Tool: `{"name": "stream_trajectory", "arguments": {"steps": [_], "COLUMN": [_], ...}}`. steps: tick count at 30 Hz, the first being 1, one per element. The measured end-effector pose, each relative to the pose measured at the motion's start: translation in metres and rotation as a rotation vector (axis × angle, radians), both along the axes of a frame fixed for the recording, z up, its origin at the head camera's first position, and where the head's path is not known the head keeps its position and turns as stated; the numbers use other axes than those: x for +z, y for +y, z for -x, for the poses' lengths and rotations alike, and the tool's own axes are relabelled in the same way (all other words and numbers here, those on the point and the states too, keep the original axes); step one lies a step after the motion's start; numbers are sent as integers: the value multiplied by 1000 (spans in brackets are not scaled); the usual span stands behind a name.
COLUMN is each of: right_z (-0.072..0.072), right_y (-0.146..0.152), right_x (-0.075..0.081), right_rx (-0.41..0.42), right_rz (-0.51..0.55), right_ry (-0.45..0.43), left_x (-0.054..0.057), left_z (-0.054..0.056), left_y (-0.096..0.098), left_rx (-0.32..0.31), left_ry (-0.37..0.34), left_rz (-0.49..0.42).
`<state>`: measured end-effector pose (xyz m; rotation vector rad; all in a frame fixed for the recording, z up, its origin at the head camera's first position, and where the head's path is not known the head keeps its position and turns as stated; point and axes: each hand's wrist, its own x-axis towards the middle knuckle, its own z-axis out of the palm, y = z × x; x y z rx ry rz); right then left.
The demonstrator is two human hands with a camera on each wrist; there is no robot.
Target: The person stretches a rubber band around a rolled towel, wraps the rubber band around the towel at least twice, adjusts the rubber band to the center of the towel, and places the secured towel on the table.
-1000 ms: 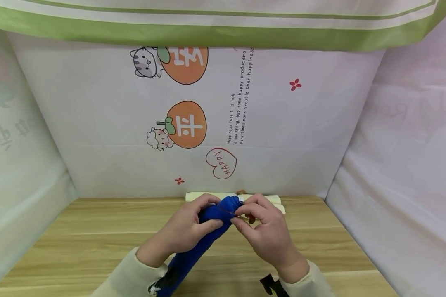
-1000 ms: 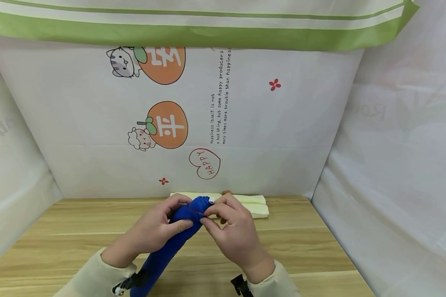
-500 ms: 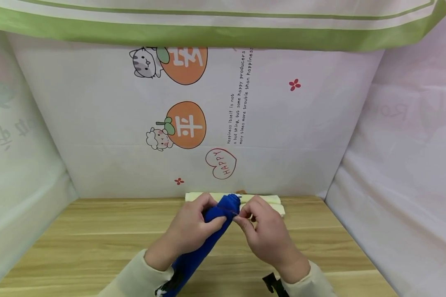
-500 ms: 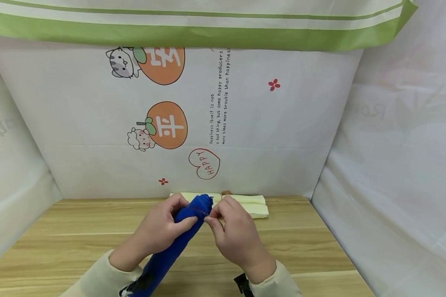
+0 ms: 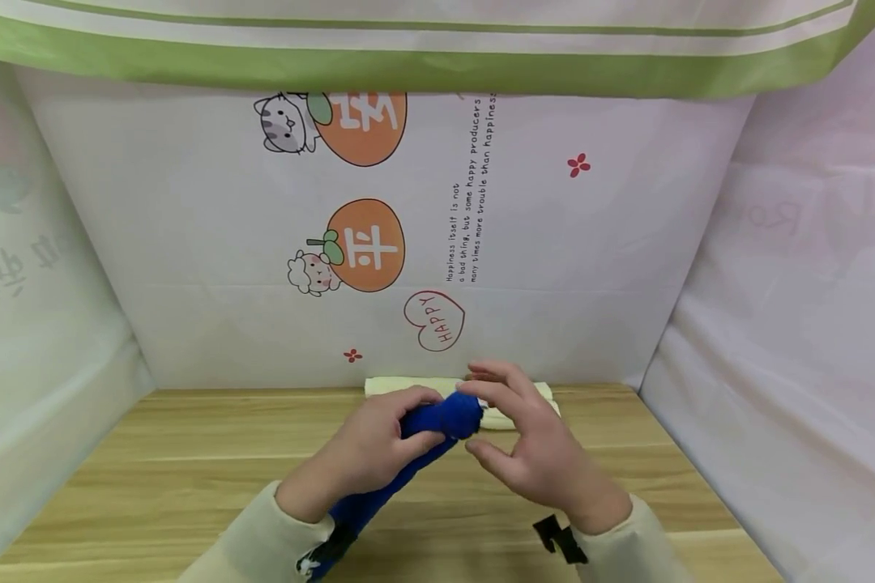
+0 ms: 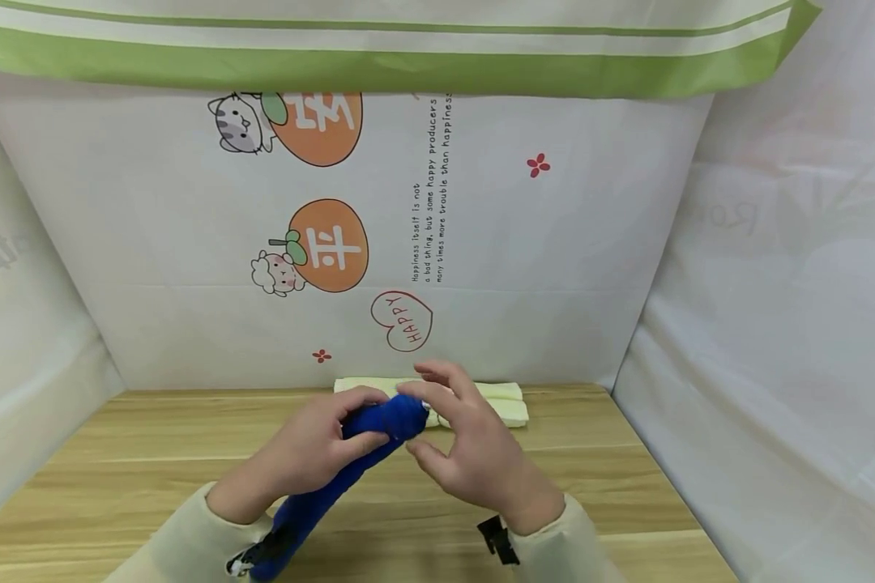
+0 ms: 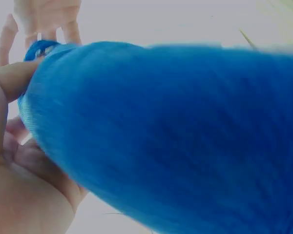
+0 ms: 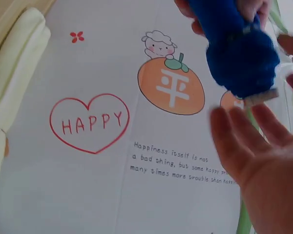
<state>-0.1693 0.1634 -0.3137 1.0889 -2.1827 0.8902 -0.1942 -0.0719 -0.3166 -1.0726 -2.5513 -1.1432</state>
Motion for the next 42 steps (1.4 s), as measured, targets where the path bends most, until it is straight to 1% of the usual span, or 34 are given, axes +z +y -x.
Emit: {"name": "stream_trajectory", "arguments": {"steps": [2,4,7,9,10,11,12,13,14,15,16,17,19,21,22,23,24,27,31,34,36,38,40,42], "right_z": [3,6,10,12,13,13,14,14,15,15,16,17,19,22,24,26,28,34,40,45,47,49,51,52], "right_y": [3,5,7,9,10,11,11,12,12,12,11,11,11,11,11,12,12,12,15,17,19,18,17,16], "right_x": [6,11,16,18,19,20,21,21,22,23,23,24,24,25,25,25,25,25,20,15,13,12,12,14], "right_rx": [77,142,230,266,268,249,225,188,143,88,36,-2,-48,-55,-42,-26,-7,74,170,222,242,251,250,238], "right_rz": [-82,-140,-158,-126,-109,-94,-74,-58,-43,-34,-21,-1,55,125,163,197,227,296,352,386,403,410,409,400], "right_ry": [-29,-35,-63,-145,-199,-254,-316,-374,-431,-483,-540,-604,-742,-868,-925,-974,-1015,-1106,-1191,-1242,-1266,-1281,-1288,-1286], "left_x": [2,3,4,3,2,1,-1,-3,-4,-6,-8,-9,-10,-10,-10,-10,-9,-8,-6,-2,1,4,6,8], "left_z": [1,2,4,5,5,5,5,5,4,4,3,3,2,2,2,3,4,5,7,8,8,8,8,9], "left_y": [1,1,1,1,1,2,3,4,5,6,8,9,13,16,18,19,20,22,23,25,27,27,26,24], "left_rx": [-53,-105,-169,-202,-209,-213,-213,-217,-221,-220,-215,-208,-188,-152,-138,-128,-121,-110,-123,-136,-124,-107,-94,-108], "left_ry": [2,-23,-90,-129,-133,-122,-99,-58,1,77,178,291,512,688,749,789,810,836,891,950,980,989,988,958], "left_rz": [32,39,46,50,51,48,37,14,-18,-51,-79,-101,-126,-109,-88,-67,-47,11,102,219,307,388,443,480]}}
